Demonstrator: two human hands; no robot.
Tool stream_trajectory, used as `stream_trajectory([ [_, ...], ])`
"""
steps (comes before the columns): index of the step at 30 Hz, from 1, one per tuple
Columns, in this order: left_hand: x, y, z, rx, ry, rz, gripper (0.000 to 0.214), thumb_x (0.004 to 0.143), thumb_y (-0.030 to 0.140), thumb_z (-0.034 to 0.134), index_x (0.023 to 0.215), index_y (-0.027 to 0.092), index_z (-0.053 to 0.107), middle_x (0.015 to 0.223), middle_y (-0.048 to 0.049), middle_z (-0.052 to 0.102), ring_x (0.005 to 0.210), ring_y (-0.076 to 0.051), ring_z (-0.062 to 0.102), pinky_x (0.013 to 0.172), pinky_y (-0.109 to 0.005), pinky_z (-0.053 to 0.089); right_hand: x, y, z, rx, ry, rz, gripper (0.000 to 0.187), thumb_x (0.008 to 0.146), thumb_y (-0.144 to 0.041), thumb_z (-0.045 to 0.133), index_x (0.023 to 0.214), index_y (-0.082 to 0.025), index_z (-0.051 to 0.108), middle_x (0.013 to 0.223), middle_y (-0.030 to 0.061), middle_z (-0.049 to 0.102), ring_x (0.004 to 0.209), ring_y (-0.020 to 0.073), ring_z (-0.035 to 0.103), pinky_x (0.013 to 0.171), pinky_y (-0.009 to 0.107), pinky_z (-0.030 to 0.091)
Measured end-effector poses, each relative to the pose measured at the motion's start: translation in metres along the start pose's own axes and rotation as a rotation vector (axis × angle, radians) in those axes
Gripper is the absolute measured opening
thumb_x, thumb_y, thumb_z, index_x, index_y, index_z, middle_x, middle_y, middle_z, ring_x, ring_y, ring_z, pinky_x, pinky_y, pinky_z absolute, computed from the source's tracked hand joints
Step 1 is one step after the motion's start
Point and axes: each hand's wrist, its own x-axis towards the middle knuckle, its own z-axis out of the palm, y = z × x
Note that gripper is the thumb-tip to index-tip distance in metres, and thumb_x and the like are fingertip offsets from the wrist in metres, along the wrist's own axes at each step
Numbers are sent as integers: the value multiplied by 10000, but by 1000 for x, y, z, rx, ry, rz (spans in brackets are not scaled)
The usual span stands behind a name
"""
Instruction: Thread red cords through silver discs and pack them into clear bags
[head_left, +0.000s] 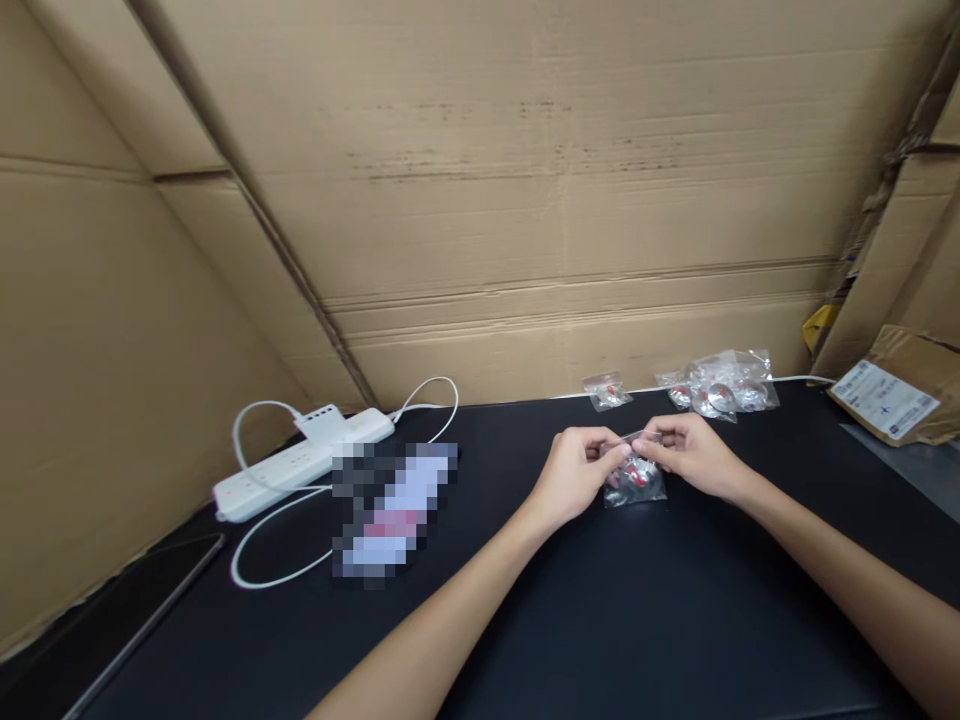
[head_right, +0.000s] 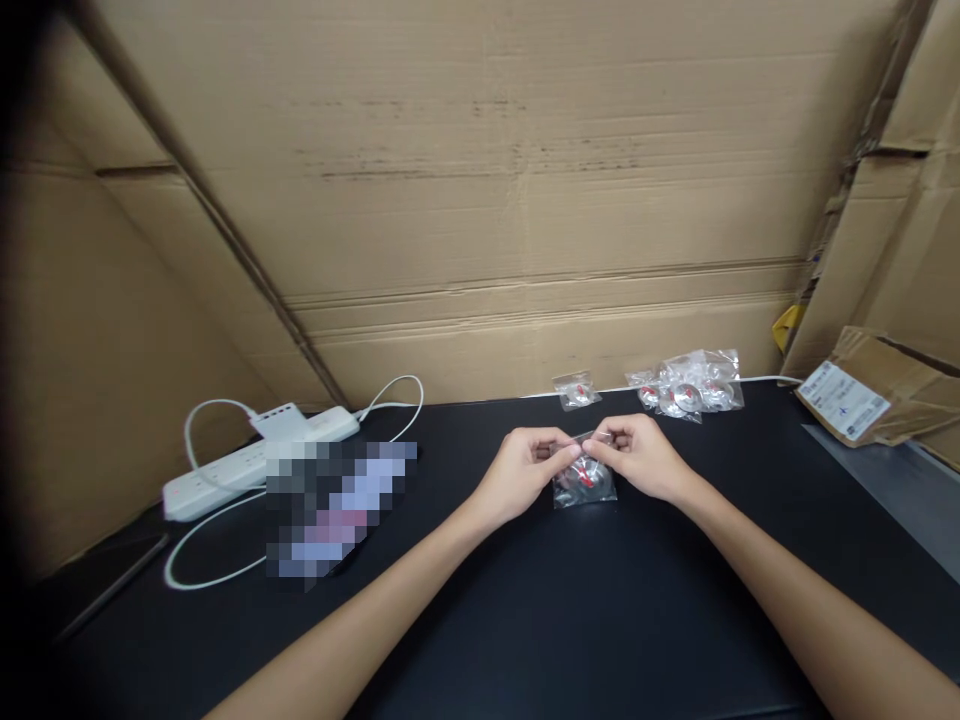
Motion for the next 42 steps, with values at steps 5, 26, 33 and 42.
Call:
stream_trajectory([
  [5,-1,1,-9,94,-72,-67,327,837,452,627,690,161,664,547,-21,634,461,-147,613,459,-249,502,0,1,-2,-18,-20,32,278,774,-436,707,719,-164,703,558,1,566,471,98,444,450,237,331],
  [26,-2,-1,-26,384,-209,-1,269,880,302,512,670,174,622,558,8,604,467,-108,537,476,-208,380,0,17,-13,-21,-84,109,279,786,-437,696,792,-162,744,613,32,603,463,95,441,431,241,346],
  [33,-1,-10,-11,266,-3,3,225,889,293,522,728,171,621,636,7,612,519,-105,544,526,-214,420,0,12,-3,45,45,166,307,772,-435,706,890,-152,715,685,49,641,500,97,464,434,227,331],
  [42,2,-15,2,-191,108,-97,309,845,445,597,784,144,631,692,-22,554,609,-143,556,386,-197,457,2,9,4,91,22,225,411,689,-386,793,984,-164,613,724,-6,604,587,102,520,470,195,345],
])
